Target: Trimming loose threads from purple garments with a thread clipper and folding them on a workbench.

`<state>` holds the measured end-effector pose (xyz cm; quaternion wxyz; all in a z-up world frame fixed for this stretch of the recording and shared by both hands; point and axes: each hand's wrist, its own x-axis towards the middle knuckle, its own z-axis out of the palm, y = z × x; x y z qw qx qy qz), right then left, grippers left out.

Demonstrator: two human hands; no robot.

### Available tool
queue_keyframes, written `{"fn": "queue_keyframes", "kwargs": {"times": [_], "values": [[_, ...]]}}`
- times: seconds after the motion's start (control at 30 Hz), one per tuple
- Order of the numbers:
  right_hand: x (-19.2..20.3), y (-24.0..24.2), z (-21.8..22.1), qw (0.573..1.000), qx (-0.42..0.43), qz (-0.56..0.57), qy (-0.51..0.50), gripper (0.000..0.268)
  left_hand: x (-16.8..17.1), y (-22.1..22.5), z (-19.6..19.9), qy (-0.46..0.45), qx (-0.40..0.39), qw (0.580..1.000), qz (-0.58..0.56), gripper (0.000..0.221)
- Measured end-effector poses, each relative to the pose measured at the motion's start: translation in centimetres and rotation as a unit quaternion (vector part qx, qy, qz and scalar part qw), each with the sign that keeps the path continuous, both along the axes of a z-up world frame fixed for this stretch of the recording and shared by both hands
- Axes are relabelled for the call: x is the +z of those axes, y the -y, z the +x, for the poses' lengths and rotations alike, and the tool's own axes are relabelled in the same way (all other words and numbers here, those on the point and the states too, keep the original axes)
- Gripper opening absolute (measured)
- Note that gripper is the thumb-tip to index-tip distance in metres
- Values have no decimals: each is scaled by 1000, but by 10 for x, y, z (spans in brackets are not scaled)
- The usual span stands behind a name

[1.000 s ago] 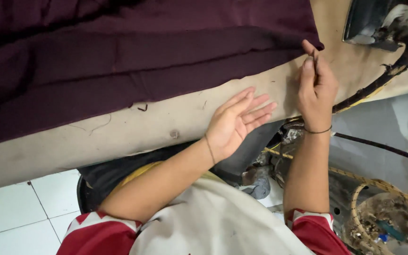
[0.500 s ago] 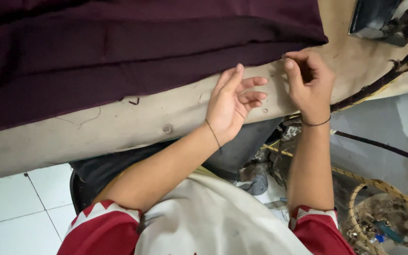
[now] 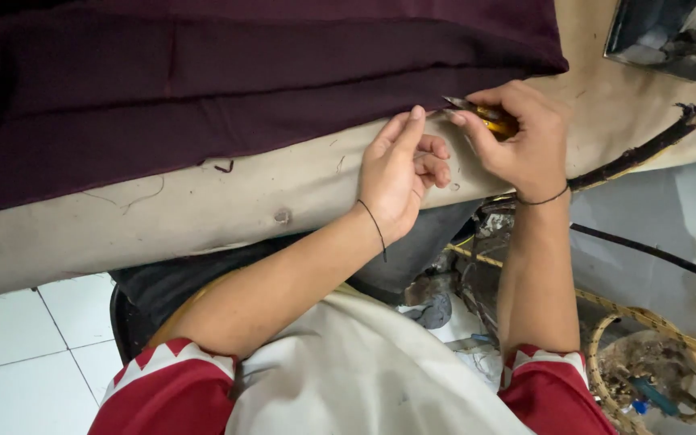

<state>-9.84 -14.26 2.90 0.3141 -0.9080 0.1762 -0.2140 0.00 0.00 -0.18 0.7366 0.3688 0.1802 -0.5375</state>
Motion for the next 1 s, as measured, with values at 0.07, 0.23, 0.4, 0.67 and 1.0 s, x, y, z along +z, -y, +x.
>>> {"fn": "queue_keyframes", "kwargs": {"times": [0.07, 0.23, 0.4, 0.67, 1.0], "values": [[4, -3, 4, 1000, 3, 3, 5, 20, 0, 0, 0, 2, 3, 1000, -4, 22], [7, -4, 7, 1000, 8, 5, 7, 18, -1, 1, -2, 5, 5, 1000, -8, 22], [7, -6, 10, 1000, 12, 19, 15, 12, -4, 1, -3, 1, 14, 1000, -17, 24], [-11, 5, -7, 979, -85, 156, 99, 31, 36, -21, 20, -66, 10, 997, -47, 25], [-6, 22, -32, 973, -177, 95, 113, 28, 16, 30, -6, -64, -40, 996, -55, 42]]}}
